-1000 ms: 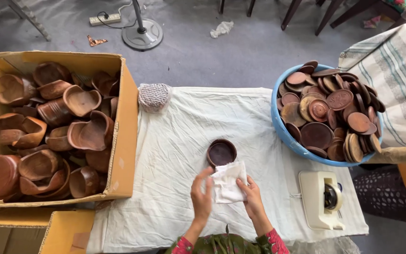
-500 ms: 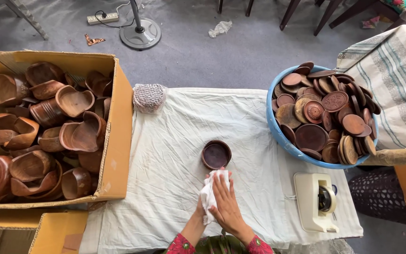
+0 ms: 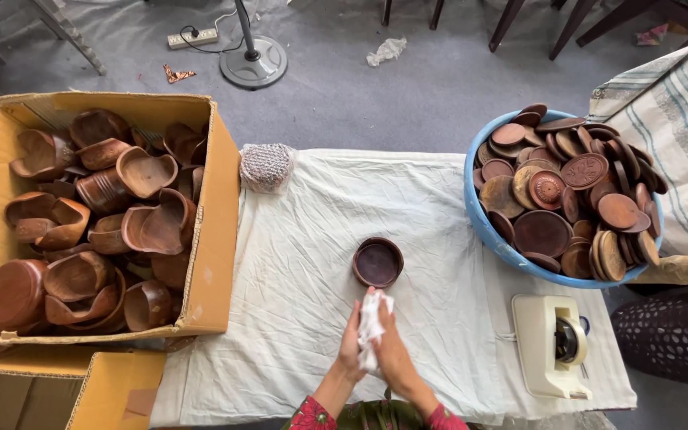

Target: The person cleans small wooden bowls and round wooden discs using a white cloth. They pick up items from a cardboard box and a blue basin, wipe them thoroughly, and place them on a white cloth spread on the table.

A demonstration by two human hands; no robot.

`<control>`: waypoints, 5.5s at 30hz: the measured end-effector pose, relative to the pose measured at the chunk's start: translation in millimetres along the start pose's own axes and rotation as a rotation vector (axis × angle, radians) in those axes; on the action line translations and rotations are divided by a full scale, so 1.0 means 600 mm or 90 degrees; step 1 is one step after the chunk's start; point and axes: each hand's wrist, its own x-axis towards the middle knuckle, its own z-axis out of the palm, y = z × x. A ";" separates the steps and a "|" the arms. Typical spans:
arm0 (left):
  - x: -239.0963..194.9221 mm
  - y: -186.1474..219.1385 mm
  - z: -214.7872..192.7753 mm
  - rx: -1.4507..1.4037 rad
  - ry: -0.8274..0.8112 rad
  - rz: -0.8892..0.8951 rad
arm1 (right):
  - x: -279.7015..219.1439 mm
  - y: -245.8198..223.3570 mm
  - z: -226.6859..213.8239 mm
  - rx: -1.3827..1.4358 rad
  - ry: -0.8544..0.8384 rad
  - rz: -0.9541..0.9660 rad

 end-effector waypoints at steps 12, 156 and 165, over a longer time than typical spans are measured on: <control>0.045 0.042 0.032 0.480 0.129 0.387 | 0.023 0.046 0.029 0.799 0.243 0.405; -0.004 -0.030 -0.059 1.276 -0.213 0.124 | -0.071 0.172 0.057 0.801 0.325 0.581; -0.029 0.026 -0.022 1.193 -0.293 0.232 | -0.099 0.215 0.042 0.625 0.481 0.518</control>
